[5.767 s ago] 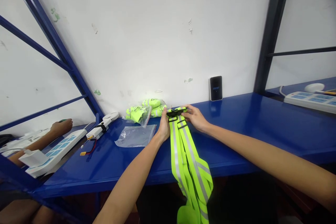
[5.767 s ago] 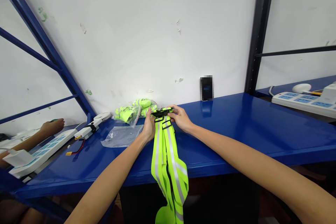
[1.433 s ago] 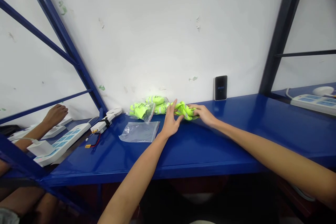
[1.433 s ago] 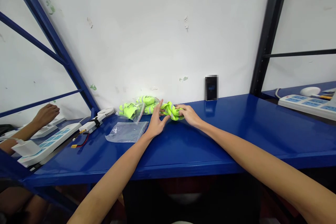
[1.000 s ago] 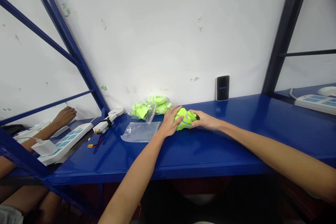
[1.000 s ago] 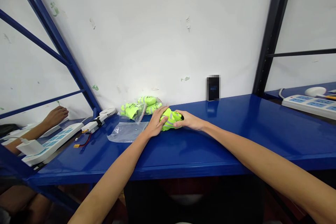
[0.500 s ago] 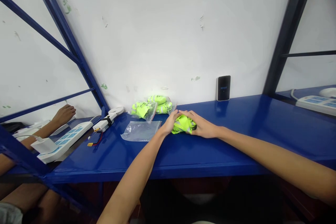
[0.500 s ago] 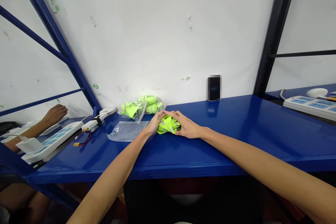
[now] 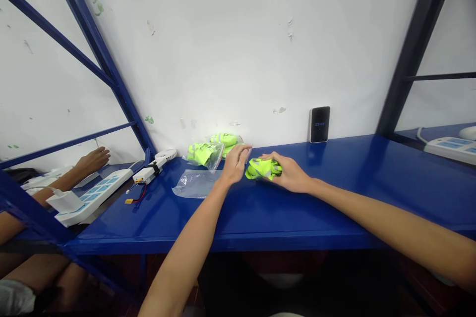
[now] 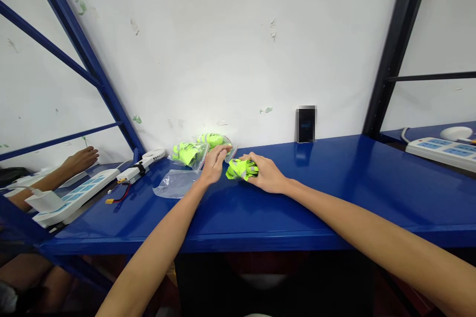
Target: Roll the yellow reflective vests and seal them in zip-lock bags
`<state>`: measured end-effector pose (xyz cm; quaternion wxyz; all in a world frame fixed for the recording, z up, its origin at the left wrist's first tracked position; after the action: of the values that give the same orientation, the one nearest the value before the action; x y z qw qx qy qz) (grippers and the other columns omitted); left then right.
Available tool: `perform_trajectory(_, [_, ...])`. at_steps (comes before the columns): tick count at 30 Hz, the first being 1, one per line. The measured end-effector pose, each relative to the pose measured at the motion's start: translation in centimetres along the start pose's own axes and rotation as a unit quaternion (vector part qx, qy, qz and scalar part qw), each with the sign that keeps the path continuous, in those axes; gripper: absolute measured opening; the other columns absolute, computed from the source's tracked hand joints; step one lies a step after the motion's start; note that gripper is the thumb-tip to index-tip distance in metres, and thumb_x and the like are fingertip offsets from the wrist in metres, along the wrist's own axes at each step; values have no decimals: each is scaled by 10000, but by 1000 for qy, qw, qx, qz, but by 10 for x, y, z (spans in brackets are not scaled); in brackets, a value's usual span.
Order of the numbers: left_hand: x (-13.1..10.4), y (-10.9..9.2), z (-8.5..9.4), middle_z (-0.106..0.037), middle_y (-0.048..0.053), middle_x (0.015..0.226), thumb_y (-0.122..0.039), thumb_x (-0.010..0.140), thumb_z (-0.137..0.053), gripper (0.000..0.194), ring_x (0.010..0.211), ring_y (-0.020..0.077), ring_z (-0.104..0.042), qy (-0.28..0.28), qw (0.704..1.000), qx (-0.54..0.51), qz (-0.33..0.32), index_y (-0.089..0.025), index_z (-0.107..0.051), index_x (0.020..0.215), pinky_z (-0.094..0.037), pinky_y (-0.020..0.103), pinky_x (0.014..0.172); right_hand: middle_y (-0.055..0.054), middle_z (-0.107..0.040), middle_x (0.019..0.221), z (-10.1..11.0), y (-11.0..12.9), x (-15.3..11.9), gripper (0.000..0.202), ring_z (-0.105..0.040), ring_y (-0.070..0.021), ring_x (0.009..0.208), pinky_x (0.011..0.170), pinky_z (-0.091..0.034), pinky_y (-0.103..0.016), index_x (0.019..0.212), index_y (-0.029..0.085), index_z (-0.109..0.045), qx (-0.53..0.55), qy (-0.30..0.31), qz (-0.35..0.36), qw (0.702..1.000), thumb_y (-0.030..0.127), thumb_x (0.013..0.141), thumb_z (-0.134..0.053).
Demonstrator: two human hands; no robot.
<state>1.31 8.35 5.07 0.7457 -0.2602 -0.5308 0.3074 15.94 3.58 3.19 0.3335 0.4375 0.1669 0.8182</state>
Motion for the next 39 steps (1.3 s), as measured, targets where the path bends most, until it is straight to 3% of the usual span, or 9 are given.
perform_trajectory(3, [-7,0,11,-643,52,719,-416,879,-485,328,740,208,-565,101,977,188,-16,-197,-697,759,-388,313,796,-36,-694,1036,9,-6,1,529,-645,-269,860,814,-490,-405,1229,276,-566,-12,-25,-42,999,294,727,-733])
perform_trajectory(7, [-19,9,44,-563,43,613,-408,871,-457,365,613,183,-488,124,922,366,-2,-195,-596,609,-299,298,641,-19,-653,1184,10,-3,3,726,-625,-285,1012,909,-460,-422,1425,340,-419,-6,-12,-20,1000,323,763,-717])
perform_trajectory(11, [-35,34,54,-449,15,501,-488,835,-491,424,514,166,-422,196,864,458,68,-201,-470,525,-221,297,570,-47,-619,1231,6,-1,5,494,-582,-300,1107,960,-432,-458,1303,319,-553,-40,3,16,999,391,825,-655])
perform_trajectory(14, [-43,47,47,-445,7,513,-377,792,-528,323,523,167,-429,249,842,471,87,-200,-447,534,-230,298,561,-93,-589,1197,7,-1,6,412,-606,-278,1009,895,-472,-445,1199,254,-580,-71,0,22,997,452,842,-632])
perform_trajectory(17, [-42,44,39,-494,20,588,-260,798,-465,241,604,180,-474,245,851,462,57,-195,-473,567,-315,302,610,-100,-563,1171,8,7,6,359,-599,-262,977,866,-484,-425,1135,232,-560,-87,-4,48,995,431,847,-639])
perform_trajectory(20, [-36,24,31,-579,62,811,-262,848,-414,273,838,212,-529,207,882,422,-18,-182,-540,619,-406,328,783,-87,-558,1114,1,17,3,278,-593,-248,956,830,-496,-406,1097,231,-537,-82,4,73,994,313,851,-637])
perform_trajectory(24, [-35,12,18,-593,78,1140,-274,892,-390,326,1073,229,-527,200,918,339,-48,-173,-637,705,-396,366,969,-118,-434,1290,-18,33,-2,345,-566,-244,1037,820,-508,-387,1100,232,-522,-66,27,115,991,99,791,-596])
perform_trajectory(29, [-38,13,0,-648,83,1099,-262,938,-338,373,1022,219,-590,249,927,277,-48,-166,-695,892,-433,356,951,-137,-417,1305,-32,51,-8,428,-499,-271,1152,833,-500,-392,1100,224,-505,-65,31,178,981,4,736,-558])
perform_trajectory(39, [-37,19,1,-628,89,1154,-329,960,-352,359,1061,227,-582,213,952,220,-19,-173,-670,1013,-429,362,987,-125,-479,1181,-10,60,-15,494,-528,-263,1072,783,-518,-401,1110,243,-453,-61,-88,251,962,-17,705,-564])
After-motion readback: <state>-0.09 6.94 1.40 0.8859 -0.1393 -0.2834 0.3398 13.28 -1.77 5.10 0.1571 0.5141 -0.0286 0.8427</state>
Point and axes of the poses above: each hand's wrist, its own x-axis towards the middle knuckle, its own z-axis out of the back of the hand, y = z × x, the point moved 10 cm from there along x, towards the middle knuckle
